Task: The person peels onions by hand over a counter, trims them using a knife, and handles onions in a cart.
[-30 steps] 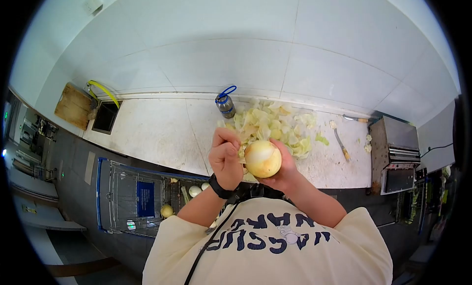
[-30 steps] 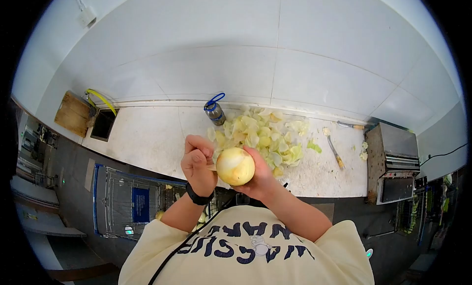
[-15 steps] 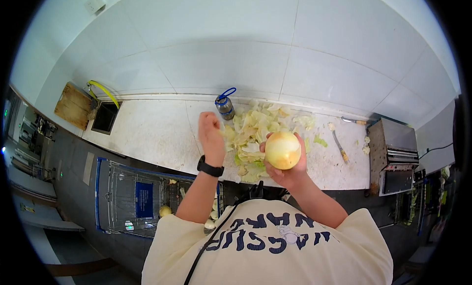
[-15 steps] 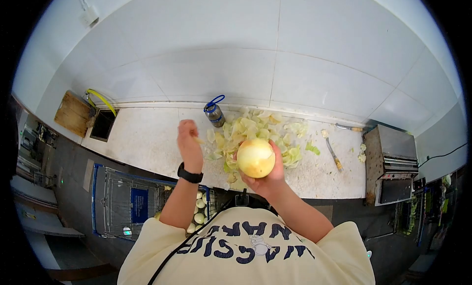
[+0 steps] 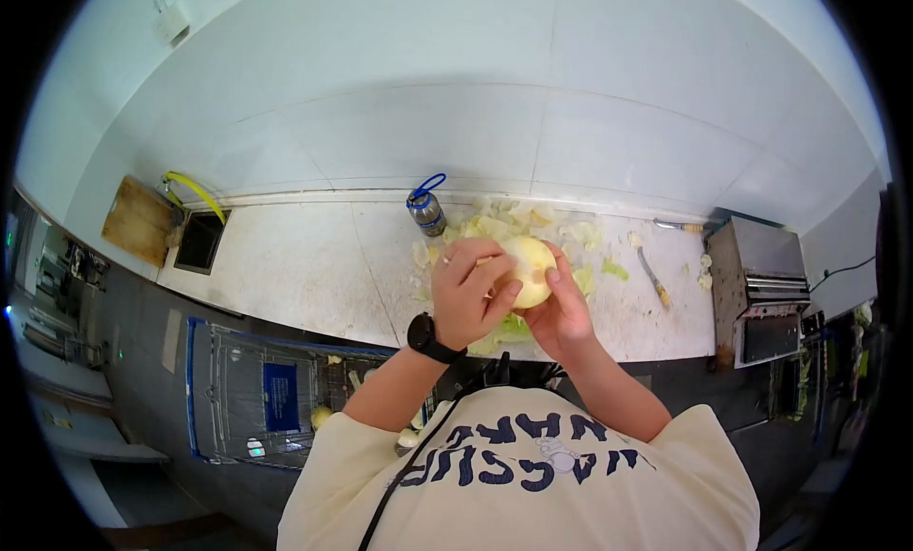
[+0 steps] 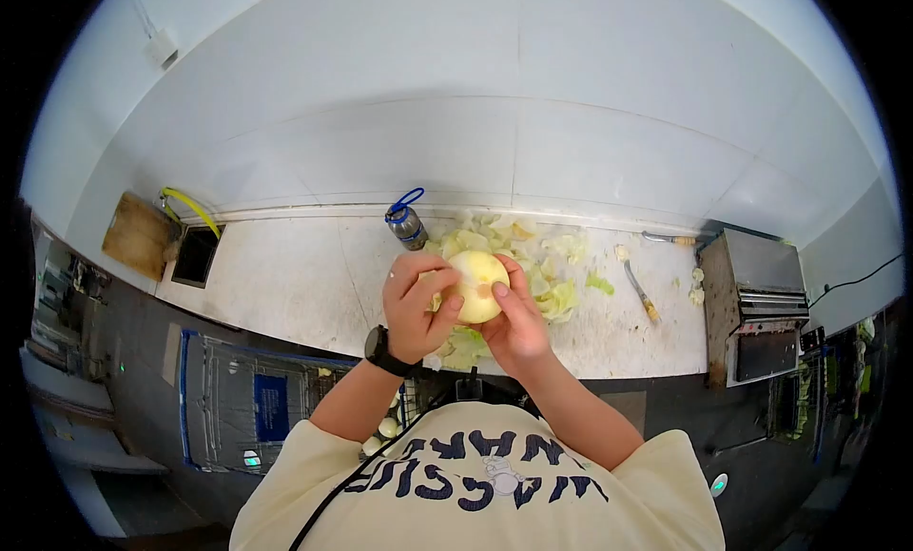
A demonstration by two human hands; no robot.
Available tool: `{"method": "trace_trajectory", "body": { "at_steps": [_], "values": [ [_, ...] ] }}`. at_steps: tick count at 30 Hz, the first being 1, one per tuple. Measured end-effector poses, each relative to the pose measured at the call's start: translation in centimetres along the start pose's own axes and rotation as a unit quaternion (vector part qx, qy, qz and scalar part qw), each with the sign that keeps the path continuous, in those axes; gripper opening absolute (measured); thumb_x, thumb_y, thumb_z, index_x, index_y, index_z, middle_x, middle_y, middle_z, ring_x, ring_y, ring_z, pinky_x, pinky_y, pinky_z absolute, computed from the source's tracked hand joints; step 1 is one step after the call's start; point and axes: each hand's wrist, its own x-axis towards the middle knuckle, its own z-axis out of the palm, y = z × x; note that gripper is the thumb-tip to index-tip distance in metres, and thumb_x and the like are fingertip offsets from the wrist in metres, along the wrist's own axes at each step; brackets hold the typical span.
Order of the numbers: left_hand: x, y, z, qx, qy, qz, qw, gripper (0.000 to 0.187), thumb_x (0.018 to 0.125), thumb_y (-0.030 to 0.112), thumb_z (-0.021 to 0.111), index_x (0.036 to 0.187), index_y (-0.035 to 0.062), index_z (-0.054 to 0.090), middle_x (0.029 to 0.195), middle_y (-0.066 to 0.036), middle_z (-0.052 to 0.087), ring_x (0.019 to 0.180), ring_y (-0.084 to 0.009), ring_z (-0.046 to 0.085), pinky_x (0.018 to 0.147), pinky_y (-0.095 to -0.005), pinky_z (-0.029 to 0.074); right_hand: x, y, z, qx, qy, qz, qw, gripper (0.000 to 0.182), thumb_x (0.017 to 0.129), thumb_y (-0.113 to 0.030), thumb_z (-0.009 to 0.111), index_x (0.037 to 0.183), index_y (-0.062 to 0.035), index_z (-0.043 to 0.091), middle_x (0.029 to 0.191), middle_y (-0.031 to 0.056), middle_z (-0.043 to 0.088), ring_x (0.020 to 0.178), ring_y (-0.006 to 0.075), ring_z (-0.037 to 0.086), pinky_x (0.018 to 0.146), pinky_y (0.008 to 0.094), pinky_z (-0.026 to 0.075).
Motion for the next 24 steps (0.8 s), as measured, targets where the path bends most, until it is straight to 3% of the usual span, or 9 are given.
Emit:
{"method": "trace_trajectory", "body": {
  "at_steps": [5,11,20,24],
  "values": [
    [-0.8,-0.9,0.7,0.000,0.036,0.030,0.999,0.013,0.081,0.016,0.068,0.084,0.0057,0.059,0.088,-0.010,0.058,0.076,-0.0282,0.053,0.068,-0.0384,0.043,0.2,-0.1,-0.1,-0.029,-0.009,0.029,0.999,0.050,0.100,-0.024,0.051,0.146,-0.0133,0.032,0.134,0.0056,0.049,0.119,0.0183,0.051,0.100,0.0318,0.043],
    [-1.2,-0.9,0.6,0.008,0.060,0.038,0.997,0.016,0.082,0.017,0.067,0.080,0.0052,0.057,0.082,-0.009,0.055,0.072,-0.0274,0.051,0.065,-0.0372,0.040,0.4,1.0,-0.1,-0.151,0.019,-0.010,0.988,0.048,0.098,-0.018,0.057,0.141,-0.0104,0.035,0.128,0.0059,0.050,0.114,0.0142,0.050,0.098,0.0283,0.041],
    [-1.6,-1.2,0.2,0.008,0.050,-0.020,0.998,0.015,0.078,0.014,0.071,0.074,0.0063,0.058,0.079,-0.007,0.056,0.071,-0.0283,0.052,0.065,-0.0385,0.041,1.5,1.4,-0.5,-0.202,0.034,0.016,0.979,0.047,0.095,-0.019,0.063,0.132,-0.0088,0.035,0.121,0.0073,0.048,0.110,0.0147,0.048,0.095,0.0288,0.041],
    [-1.6,-0.9,0.3,0.000,0.023,-0.043,0.999,0.017,0.078,0.011,0.070,0.071,0.0058,0.055,0.077,-0.008,0.054,0.069,-0.0282,0.049,0.062,-0.0385,0.039,1.6,1.4,-0.3,-0.251,0.009,-0.028,0.968,0.045,0.096,-0.017,0.061,0.131,-0.0076,0.035,0.120,0.0070,0.047,0.108,0.0138,0.048,0.094,0.0278,0.041]
  ]
}}
